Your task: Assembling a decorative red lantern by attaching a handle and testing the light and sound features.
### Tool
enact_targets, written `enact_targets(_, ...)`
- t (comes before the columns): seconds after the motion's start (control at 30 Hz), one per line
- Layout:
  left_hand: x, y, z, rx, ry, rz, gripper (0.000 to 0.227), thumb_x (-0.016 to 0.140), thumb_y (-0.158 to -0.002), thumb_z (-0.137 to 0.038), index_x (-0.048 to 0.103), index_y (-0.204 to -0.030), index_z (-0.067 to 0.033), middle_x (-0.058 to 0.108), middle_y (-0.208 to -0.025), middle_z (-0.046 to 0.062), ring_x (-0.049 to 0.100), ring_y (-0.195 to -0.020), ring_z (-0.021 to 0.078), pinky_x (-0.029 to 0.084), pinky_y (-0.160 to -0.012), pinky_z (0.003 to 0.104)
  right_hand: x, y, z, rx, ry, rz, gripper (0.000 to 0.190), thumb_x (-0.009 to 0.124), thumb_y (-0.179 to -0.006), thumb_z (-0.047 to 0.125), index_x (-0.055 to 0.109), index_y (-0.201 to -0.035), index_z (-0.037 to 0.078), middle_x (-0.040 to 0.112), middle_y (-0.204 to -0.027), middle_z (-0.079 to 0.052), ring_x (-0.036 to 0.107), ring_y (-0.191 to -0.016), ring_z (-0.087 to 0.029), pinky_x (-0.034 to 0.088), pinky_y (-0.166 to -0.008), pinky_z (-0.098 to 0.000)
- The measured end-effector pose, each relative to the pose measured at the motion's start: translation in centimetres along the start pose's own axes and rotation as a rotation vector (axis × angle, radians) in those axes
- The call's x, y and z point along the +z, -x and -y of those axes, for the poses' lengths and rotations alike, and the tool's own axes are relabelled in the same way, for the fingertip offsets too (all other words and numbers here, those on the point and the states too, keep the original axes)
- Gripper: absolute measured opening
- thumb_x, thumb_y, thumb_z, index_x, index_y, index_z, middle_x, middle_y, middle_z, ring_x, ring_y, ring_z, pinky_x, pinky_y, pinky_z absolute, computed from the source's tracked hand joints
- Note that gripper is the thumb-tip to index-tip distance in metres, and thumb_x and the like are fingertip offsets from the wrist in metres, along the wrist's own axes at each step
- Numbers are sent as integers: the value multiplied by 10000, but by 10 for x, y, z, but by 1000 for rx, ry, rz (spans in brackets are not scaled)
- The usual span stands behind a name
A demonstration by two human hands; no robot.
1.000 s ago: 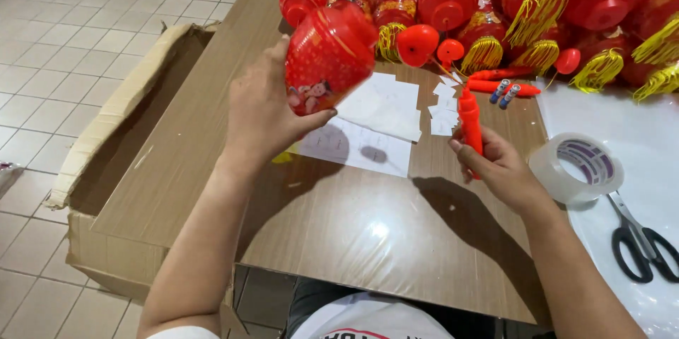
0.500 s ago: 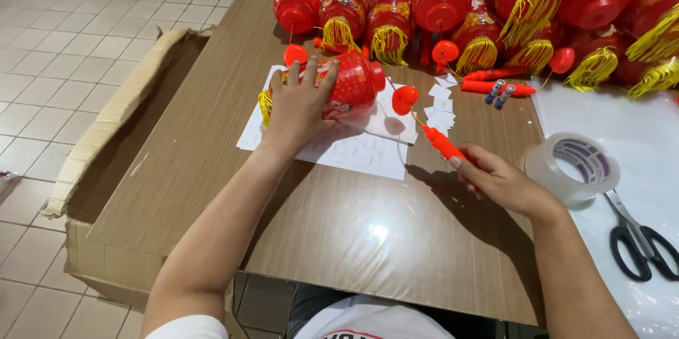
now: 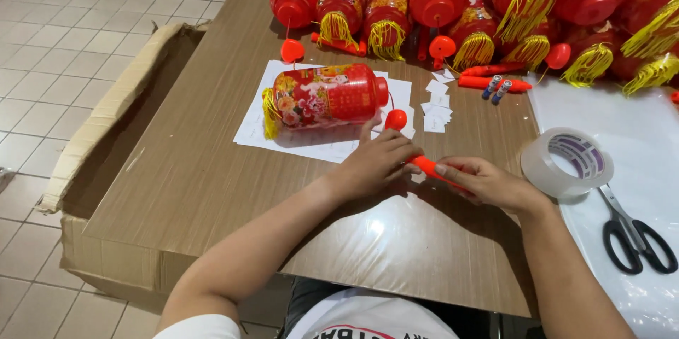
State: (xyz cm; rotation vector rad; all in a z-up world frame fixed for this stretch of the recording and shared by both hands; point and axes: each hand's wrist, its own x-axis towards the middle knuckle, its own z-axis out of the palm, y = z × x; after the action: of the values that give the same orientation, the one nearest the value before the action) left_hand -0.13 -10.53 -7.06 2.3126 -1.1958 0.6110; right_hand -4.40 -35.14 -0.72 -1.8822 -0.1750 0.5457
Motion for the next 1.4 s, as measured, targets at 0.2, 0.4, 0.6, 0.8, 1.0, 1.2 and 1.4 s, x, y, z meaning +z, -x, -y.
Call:
enact_targets(0.2,2,5,0,-172,217,77,413,419,-1064,-505,644,-1074,-159,692,-923,24,617,-1014,222,299,-1020,534,11,-2,10,-97,109,-33,241,724,-918,222,793,-1115,101,535,-590,-25,467,-560,-118,389,-472,-232)
enact_targets(0.4,7,9,13,-247,262,29,440,343,-1092,-511,610,-926,-203,657,-809,-3,608,-920,207,297,-958,454,15,-6,5,-131,178,-103,223,783,-881,265,757,-1033,104,615,-653,-69,582,-635,-186,507,-616,-318)
enact_targets(0.6,-8,10,19,-184,292,-63,401,388,-1088,-495,615,-1038,-168,618,-818,53,596,-903,261,286,-972,480,3,-19,-13,-59,111,22,309,618,-997,326,703,-824,84,566,-530,-51,510,-464,-146,428,-450,-266)
enact_targets(0.8,-10,14,19,-248,269,-46,405,404,-1076,-456,583,-860,-163,629,-763,21,566,-824,238,282,-887,426,15,-12,-2,-37,37,-129,202,830,-850,194,686,-919,71,629,-673,-55,563,-564,-143,466,-532,-264)
enact_targets(1.0,-34,1,8,-327,360,160,420,489,-1010,-458,598,-1182,-91,654,-1048,72,592,-1017,266,242,-1012,489,10,-30,-23,1,-246,-166,241,840,-850,98,603,-879,69,643,-715,-84,591,-622,-171,471,-583,-286)
enact_targets(1.2,-32,2,7,-289,358,213,443,400,-1056,-439,628,-1188,-83,642,-971,77,587,-955,274,257,-982,501,-8,-31,-18,-46,-132,-12,344,602,-982,326,744,-893,26,658,-814,-31,570,-759,-117,424,-708,-248)
enact_targets(1.4,-19,4,9,-322,328,72,479,434,-1027,-519,658,-860,-130,657,-775,-23,569,-847,190,258,-906,441,-12,-28,-8,-5,-95,-49,155,759,-893,176,764,-979,47,718,-848,-50,639,-778,-135,490,-708,-255)
